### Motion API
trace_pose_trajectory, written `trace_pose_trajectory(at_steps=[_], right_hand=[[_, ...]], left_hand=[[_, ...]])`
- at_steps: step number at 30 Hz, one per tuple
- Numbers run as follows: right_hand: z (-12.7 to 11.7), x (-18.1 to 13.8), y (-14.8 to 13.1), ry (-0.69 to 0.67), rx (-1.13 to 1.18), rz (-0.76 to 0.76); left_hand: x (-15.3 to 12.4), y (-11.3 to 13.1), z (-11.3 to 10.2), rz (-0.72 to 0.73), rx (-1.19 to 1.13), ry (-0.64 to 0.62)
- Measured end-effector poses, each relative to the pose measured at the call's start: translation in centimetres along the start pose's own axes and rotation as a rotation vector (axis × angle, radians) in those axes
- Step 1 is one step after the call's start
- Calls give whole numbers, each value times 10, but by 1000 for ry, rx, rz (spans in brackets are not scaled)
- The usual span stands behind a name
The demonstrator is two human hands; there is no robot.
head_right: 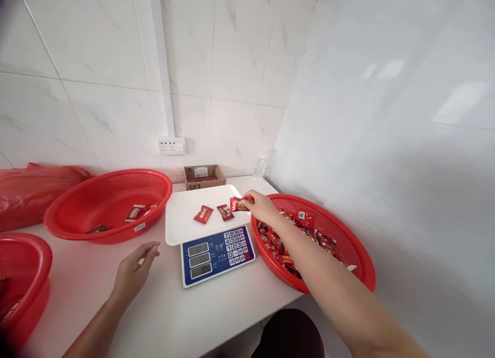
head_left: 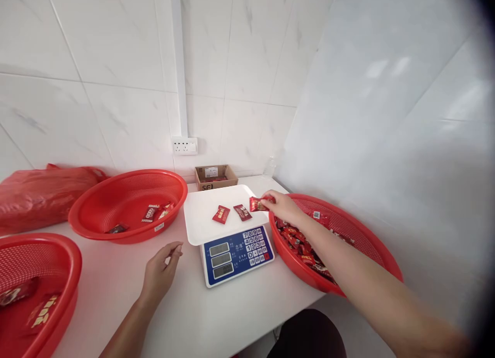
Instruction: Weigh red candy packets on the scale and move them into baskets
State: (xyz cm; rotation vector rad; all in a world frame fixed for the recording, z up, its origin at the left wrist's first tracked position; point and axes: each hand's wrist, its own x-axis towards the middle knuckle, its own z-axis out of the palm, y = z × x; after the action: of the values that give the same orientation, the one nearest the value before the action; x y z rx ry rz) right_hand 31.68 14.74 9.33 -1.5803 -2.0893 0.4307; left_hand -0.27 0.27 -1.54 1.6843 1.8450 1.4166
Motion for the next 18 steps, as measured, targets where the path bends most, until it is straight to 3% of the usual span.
trace_pose_trajectory(at_steps=[6, 18], right_hand=[[41, 11, -39, -95, 44, -106], [51, 46, -55, -109, 161, 60]], left_hand=[[-1, -5, -1, 5, 7, -4], [-3, -3, 0, 41, -3, -21]])
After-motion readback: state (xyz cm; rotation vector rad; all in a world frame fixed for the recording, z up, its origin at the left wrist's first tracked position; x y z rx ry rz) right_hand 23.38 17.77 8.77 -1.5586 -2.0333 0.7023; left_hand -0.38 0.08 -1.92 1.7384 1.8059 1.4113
